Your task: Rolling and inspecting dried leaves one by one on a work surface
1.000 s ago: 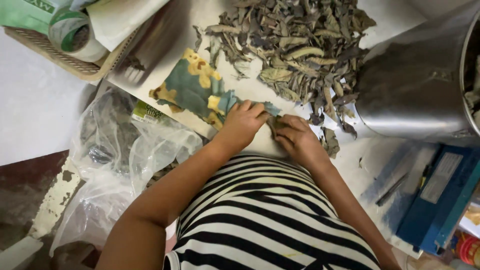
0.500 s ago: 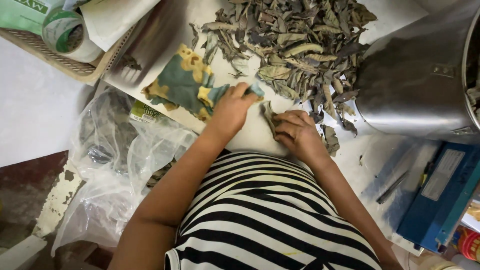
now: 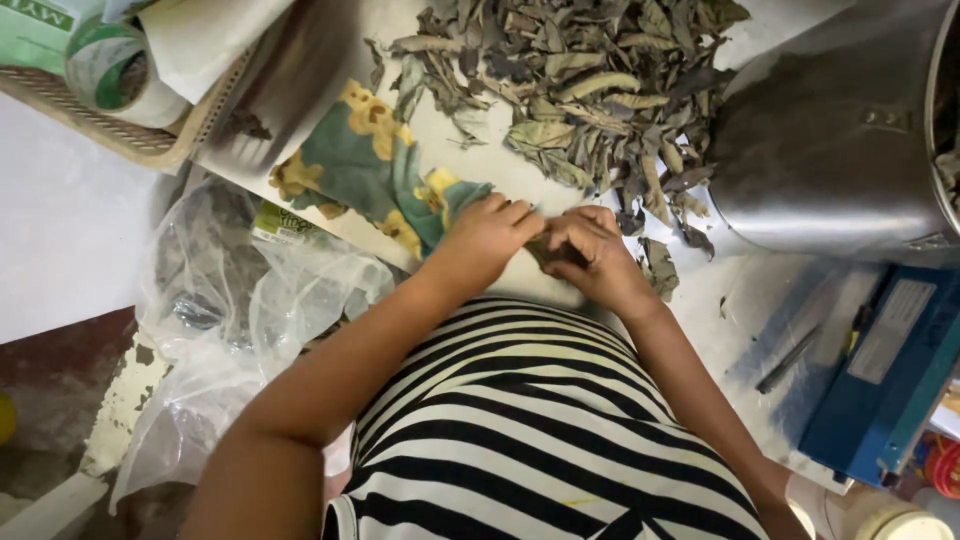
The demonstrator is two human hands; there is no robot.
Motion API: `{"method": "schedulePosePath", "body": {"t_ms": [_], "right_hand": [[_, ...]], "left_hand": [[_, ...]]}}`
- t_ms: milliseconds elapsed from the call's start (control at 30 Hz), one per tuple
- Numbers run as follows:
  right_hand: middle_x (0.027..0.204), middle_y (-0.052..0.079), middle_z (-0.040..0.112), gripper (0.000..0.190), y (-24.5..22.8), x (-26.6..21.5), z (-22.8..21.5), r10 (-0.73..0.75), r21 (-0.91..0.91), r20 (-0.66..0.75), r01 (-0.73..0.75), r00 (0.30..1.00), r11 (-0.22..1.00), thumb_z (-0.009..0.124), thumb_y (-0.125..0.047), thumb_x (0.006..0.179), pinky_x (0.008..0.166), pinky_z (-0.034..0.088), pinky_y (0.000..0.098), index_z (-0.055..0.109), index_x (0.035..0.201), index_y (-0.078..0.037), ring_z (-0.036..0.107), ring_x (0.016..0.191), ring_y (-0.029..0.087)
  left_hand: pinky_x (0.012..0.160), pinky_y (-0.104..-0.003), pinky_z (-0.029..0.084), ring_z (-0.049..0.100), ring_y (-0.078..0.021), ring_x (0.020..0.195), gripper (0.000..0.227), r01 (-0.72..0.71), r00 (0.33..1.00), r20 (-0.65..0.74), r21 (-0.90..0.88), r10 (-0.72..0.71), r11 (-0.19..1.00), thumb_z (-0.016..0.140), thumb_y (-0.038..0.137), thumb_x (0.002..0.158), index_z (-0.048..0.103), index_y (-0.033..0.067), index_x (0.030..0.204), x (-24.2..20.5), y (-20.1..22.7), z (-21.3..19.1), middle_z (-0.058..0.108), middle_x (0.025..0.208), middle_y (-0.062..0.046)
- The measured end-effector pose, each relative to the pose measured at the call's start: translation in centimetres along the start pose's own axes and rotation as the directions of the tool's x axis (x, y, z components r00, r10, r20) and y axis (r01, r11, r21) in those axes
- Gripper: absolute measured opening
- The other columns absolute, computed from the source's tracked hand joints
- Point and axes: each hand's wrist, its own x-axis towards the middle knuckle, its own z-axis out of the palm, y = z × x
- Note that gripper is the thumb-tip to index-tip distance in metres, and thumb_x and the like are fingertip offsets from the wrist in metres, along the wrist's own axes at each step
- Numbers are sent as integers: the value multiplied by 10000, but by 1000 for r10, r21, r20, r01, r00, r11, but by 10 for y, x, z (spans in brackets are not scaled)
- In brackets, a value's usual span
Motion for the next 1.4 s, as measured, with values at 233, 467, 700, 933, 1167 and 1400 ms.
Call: {"method": "schedulePosePath", "body": {"t_ms": [233, 467, 700, 933, 1167, 1400], "right_hand": [[1181, 44, 701, 482, 7, 2, 0, 33, 38, 20, -34, 999, 999, 887, -285, 747, 1087, 358, 488, 604, 1129, -205, 494, 1253, 338], [1247, 85, 662, 580, -13, 0, -10, 85, 37, 31, -86, 996, 996, 867, -187, 746, 1093, 374, 510, 585, 1253, -175, 494, 1263, 361], [788, 72, 735, 152, -15, -20, -1, 384, -62, -77, -388, 920, 919, 827, -291, 857, 759, 550, 432, 749, 898, -168, 713, 827, 313], [733, 82, 746, 88, -14, -17, 9, 565, 0, -83, -567, 821, 824, 762, -271, 897, 681, 551, 420, 788, 951, -206, 745, 776, 319], [538, 67, 679, 112, -23, -17, 8, 675, 220, 3, -659, 738, 719, 661, -173, 931, 500, 530, 297, 773, 925, -171, 681, 450, 198], [636, 123, 716, 160, -12, -10, 15, 704, 405, 49, -658, 708, 634, 605, -120, 962, 462, 559, 278, 763, 948, -96, 701, 470, 211]], "left_hand": [[636, -346, 479, 576, -258, 843, 125, -125, 991, -50, -13, 125, 992, 653, 163, 778, 623, 218, 886, 0, 14, 2, 550, 849, 7], [623, -340, 531, 614, -264, 869, 98, -95, 995, -41, -114, 91, 989, 673, 125, 808, 706, 149, 898, 1, 16, 4, 618, 1012, -38], [574, -305, 534, 612, -249, 848, 27, -31, 999, 9, -92, 32, 995, 671, 143, 812, 676, 168, 822, -2, 17, 14, 550, 877, -3], [751, -339, 530, 631, -242, 824, 79, -167, 985, 12, -172, 172, 971, 648, 154, 831, 725, 167, 820, 3, 35, 32, 587, 840, -7], [805, -386, 515, 625, -292, 916, 96, -66, 993, 94, -83, 74, 994, 641, 156, 865, 731, 155, 899, 0, 9, -1, 618, 910, -59], [829, -413, 455, 583, -245, 838, 69, -287, 957, -11, -144, 289, 947, 620, 136, 827, 682, 165, 831, 2, 47, 63, 571, 779, -30]]}}
